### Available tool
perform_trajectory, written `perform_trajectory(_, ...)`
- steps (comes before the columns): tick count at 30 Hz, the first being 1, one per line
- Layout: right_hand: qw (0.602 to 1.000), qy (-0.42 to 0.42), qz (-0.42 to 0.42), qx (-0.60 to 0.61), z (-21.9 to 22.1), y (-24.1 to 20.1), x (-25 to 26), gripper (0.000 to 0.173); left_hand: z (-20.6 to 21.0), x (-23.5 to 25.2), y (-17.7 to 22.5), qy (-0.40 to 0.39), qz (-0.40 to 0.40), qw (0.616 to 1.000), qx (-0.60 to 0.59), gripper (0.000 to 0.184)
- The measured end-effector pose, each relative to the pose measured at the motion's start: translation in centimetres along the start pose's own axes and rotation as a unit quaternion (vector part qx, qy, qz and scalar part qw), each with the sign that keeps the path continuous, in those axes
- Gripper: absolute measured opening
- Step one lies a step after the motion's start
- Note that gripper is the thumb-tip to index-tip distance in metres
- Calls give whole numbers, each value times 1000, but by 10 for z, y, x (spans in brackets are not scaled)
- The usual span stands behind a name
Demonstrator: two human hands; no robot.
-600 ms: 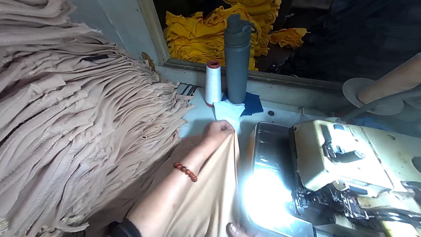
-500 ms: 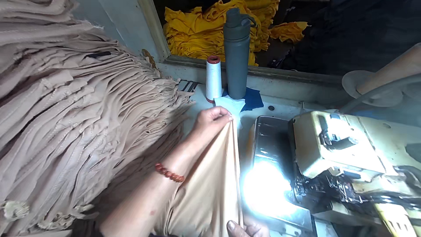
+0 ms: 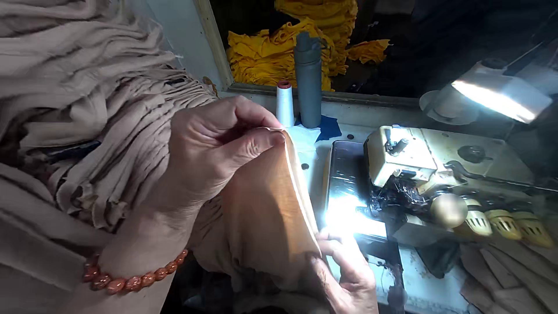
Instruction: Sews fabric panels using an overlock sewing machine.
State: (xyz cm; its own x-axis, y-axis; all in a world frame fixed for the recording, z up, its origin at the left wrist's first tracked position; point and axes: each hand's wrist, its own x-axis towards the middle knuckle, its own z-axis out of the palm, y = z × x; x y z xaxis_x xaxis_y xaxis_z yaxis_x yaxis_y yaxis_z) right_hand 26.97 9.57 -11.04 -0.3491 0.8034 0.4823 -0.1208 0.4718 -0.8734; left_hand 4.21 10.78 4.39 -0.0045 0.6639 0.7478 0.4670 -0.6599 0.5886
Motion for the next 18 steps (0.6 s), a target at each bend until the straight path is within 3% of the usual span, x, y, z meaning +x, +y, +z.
perform_trajectory(3,996,-17,58,59,-4,3,-6,13,-9,-5,12,-9,13,1000,-4,12)
perform_trajectory(7,981,-25,147,127,-6,-1,-11,8,-17,-10,18,-7,13,1000,-9,12)
perform_trajectory(18,982,8,145,125,-2,9,-15,15,-13,-11,8,43,-45,998,2,17)
